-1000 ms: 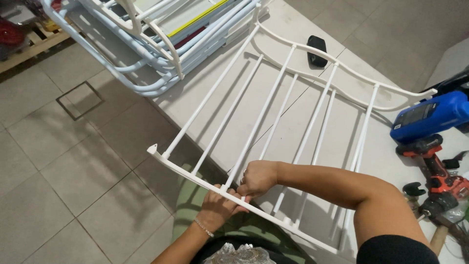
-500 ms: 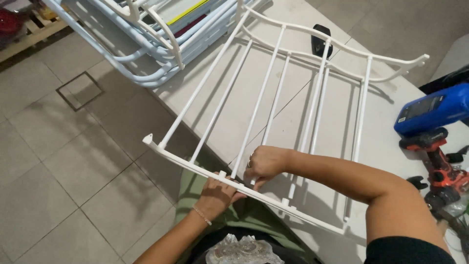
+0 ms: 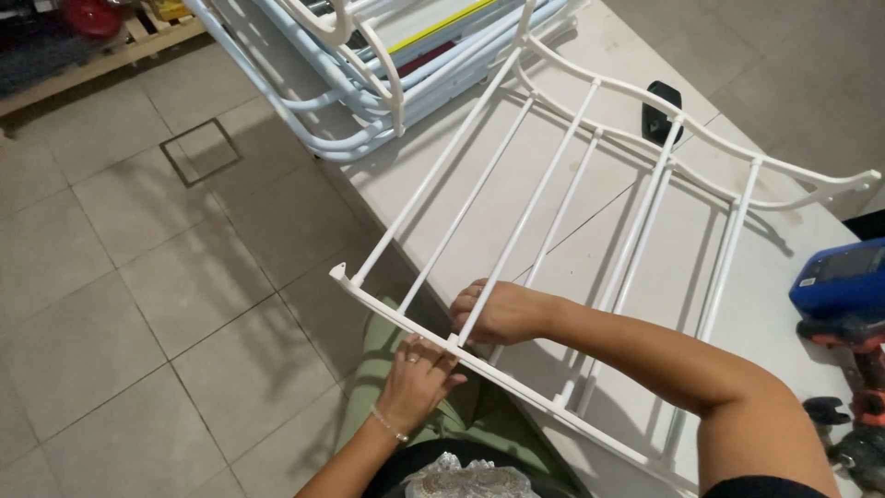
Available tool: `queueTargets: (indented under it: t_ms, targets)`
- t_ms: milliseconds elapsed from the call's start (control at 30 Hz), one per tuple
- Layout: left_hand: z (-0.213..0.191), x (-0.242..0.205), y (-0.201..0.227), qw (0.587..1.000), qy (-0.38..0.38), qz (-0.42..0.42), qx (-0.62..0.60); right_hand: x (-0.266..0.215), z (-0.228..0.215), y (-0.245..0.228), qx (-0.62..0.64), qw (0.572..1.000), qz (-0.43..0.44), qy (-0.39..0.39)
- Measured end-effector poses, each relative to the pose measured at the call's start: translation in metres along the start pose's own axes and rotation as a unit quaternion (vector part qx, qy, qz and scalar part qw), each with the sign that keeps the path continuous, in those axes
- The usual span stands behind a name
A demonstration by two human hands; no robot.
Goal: Disassembling a white plastic storage rack by pulling the horizontal rods out of the side frames.
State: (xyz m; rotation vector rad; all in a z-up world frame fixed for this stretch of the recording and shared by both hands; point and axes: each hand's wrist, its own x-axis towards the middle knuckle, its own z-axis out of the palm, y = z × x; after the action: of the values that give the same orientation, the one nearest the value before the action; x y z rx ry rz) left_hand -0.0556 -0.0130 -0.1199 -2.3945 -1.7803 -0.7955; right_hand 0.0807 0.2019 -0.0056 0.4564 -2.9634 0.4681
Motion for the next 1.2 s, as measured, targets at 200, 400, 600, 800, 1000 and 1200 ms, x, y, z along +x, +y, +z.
queueTargets:
  t_ms: [200, 400, 600, 800, 1000, 1200]
  targets:
    - [0.003, -0.045, -0.031, 0.936, 0.101, -0.311, -0.133, -0.036, -0.049, 0.007, 0.114, 0.979, 0.109, -0.126]
    - [0.018, 0.010, -0.038, 0.578, 0.209, -0.542, -0.573, 0.035, -0.034, 0.024, -0.010, 0.986, 0.164, 0.007]
    - [0.031, 0.025, -0.029, 0.494, 0.259, -0.548, -0.624, 0.095, 0.063, 0.045, -0.163, 0.982, 0.003, -0.090]
    - [0.020, 0.023, -0.023, 0.503, 0.219, -0.568, -0.614, 0.090, 0.085, 0.057, -0.014, 0.987, -0.012, -0.158]
    - [0.044, 0.011, -0.028, 0.511, 0.222, -0.591, -0.584, 0.078, 0.101, 0.070, -0.073, 0.991, -0.076, -0.082]
    - [0.012, 0.021, -0.014, 0.482, 0.255, -0.586, -0.600, 0.081, 0.101, 0.075, -0.094, 0.991, -0.090, -0.015]
